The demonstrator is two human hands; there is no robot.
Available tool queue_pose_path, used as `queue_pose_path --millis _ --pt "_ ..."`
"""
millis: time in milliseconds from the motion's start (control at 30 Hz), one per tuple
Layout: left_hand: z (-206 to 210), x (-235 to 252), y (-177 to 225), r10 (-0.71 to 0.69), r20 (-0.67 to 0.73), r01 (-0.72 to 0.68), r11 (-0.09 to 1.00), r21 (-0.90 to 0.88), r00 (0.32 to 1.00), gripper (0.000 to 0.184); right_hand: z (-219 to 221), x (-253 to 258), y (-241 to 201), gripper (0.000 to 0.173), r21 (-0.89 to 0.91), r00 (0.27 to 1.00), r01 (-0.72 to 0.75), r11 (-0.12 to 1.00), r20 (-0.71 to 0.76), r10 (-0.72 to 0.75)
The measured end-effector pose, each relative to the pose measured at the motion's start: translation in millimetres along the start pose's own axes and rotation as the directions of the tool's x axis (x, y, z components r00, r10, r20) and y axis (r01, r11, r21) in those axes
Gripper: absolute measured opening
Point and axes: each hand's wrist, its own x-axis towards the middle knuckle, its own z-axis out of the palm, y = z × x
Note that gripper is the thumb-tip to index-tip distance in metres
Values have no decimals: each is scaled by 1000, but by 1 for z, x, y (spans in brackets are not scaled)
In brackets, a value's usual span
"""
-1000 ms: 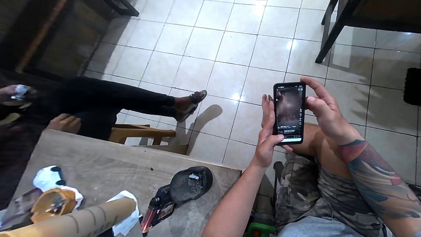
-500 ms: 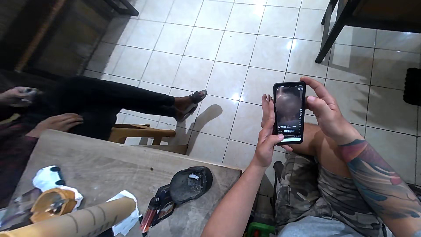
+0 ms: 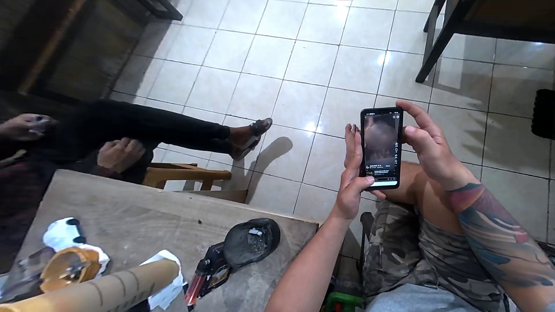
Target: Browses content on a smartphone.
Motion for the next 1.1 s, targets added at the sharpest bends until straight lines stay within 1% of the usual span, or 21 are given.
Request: queue_pose_path --millis 1100 --pt "2 0 2 2 -14 -2 1000 7 1000 82 0 0 1 52 16 1000 -4 1000 0 4"
